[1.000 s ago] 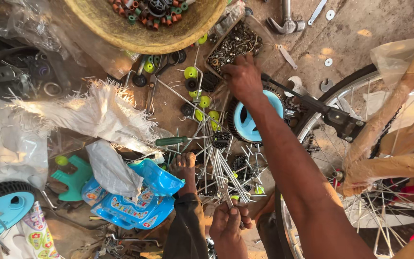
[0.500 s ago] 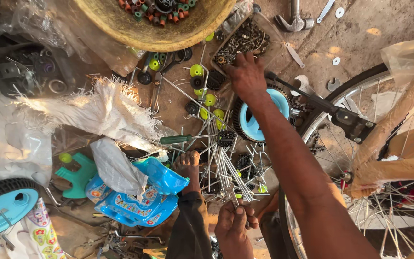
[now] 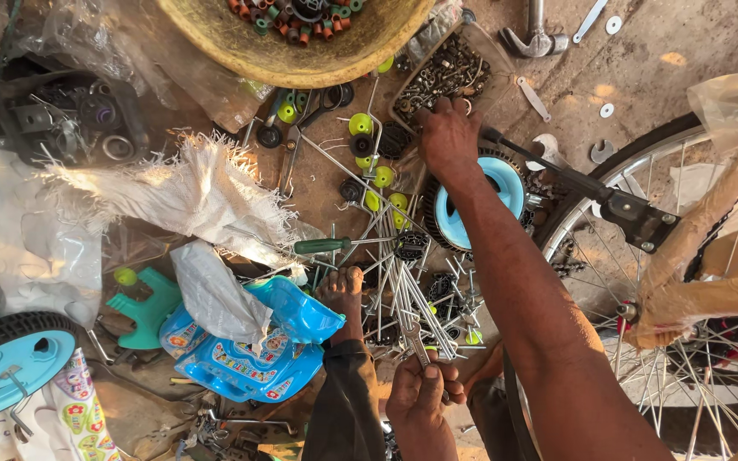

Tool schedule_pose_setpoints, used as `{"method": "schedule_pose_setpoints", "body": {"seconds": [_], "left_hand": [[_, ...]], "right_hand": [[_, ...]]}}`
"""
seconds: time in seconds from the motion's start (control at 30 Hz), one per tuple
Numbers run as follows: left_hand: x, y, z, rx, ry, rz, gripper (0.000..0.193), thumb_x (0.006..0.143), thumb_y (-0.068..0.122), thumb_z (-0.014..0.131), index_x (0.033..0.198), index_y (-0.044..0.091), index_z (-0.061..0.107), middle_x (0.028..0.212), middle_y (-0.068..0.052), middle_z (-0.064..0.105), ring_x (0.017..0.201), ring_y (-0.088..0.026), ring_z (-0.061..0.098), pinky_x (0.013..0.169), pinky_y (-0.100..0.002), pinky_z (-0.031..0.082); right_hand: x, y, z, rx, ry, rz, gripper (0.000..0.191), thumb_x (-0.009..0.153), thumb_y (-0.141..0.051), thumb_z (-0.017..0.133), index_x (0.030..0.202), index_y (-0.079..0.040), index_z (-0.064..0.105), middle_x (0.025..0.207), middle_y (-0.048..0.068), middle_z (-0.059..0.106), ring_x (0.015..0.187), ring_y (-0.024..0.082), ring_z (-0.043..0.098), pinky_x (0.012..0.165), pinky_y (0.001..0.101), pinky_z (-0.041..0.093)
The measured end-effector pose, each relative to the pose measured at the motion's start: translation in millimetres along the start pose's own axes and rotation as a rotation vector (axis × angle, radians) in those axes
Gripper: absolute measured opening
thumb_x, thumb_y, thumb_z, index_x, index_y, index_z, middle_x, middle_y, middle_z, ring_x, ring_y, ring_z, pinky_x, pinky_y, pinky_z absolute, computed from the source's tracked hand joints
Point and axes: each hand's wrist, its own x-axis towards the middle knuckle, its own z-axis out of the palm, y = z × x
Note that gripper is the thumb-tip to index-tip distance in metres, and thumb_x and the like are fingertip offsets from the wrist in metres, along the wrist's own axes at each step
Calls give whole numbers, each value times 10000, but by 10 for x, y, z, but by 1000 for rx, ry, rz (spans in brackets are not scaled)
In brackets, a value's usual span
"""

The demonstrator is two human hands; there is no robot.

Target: The person repairs a blue bicycle by tightening the rear brake assembly with a wrench and adjusting the brake cable. They then open a package of brake cables, install a new cable, and route it toward the handlebars.

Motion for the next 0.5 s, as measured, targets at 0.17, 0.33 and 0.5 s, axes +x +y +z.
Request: {"method": "schedule_pose_setpoints", "body": {"seconds": [0.17,0.33,0.5], "left_hand": [[3,8,4,26,-20,49,246,919,150,658,1086,-30,668,853,-135,734,700,-195,670,625,-337,552],[-8,-1,42,64,-39,123,219,914,128,688,1039,-50,668,848,-149,747,718,-200,687,639,-337,565],[7,1,169,15,-68,198,217,898,77,705,1038,-83,662,838,-166,740,695,-204,664,627,-347,557]], "right_hand": [[-122,143,64,211,232,16,131,887,-100,736,1016,-109,715,1066,126,641,1083,341,606,938,562,460],[-340,417,63,1097,362,302,210,892,-37,672,1093,-29,613,1045,103,660,907,221,659,800,381,566],[-746,588,-118,1683,481,552,298,810,43,607,1099,-16,655,913,102,643,740,217,666,672,358,600]]}}
